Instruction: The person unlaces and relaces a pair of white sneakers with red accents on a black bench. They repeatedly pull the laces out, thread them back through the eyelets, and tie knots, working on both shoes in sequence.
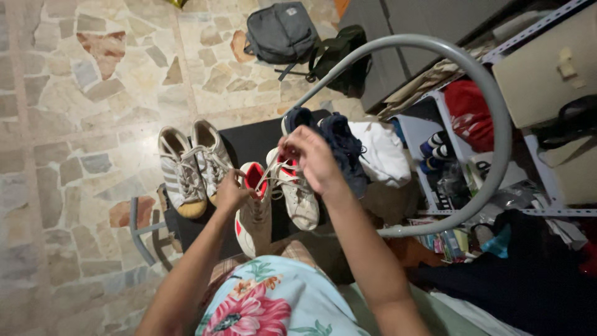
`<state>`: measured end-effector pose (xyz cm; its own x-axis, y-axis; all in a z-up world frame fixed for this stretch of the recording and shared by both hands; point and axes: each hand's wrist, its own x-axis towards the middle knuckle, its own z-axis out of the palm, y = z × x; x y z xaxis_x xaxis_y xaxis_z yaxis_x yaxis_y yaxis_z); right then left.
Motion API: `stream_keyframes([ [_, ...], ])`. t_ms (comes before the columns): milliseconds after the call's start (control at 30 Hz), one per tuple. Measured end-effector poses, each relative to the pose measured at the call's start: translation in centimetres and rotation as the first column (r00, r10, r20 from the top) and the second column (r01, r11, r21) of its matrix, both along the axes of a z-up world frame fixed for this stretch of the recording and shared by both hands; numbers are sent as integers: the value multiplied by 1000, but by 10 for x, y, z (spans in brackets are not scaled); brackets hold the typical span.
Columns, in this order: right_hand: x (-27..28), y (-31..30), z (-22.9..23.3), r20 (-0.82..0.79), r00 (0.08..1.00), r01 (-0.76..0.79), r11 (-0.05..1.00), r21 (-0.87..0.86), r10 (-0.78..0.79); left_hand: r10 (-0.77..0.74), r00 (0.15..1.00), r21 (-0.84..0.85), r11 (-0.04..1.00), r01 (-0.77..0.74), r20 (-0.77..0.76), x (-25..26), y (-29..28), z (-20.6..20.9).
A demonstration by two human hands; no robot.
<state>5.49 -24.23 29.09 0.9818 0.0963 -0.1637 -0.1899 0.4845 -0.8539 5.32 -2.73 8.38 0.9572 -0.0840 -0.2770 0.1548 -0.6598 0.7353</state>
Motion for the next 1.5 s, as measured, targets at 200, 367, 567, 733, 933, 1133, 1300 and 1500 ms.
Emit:
stream_keyframes([
  [200,-19,-10,-5,-169,986,-29,996,-80,15,-469,858,280,870,406,212,31,-28,34],
  [367,-22,-14,-26,-64,998,10,998,55,-6,-653,744,464,707,533,141,41,-53,26],
  [567,-29,-8,-27,-139,990,0,996,91,12,-764,600,493,627,604,237,27,-45,-5],
  [733,-34,6,-4,-95,993,-62,995,73,69,-757,583,394,652,648,295,31,-41,-9],
  [933,-42,1,-3,-21,999,23,983,-183,-28,-734,588,367,679,635,341,42,-41,-11],
  [1133,-38,-10,-23,18,986,156,884,-440,-165,-260,957,-59,961,270,131,49,-46,-26],
  [1300,-36,10,-32,58,987,160,897,-412,-149,-296,913,-617,784,66,-279,49,-58,-22],
  [1500,-38,14,-36,84,985,169,917,-362,-148,-411,911,144,903,405,20,31,-52,-11],
])
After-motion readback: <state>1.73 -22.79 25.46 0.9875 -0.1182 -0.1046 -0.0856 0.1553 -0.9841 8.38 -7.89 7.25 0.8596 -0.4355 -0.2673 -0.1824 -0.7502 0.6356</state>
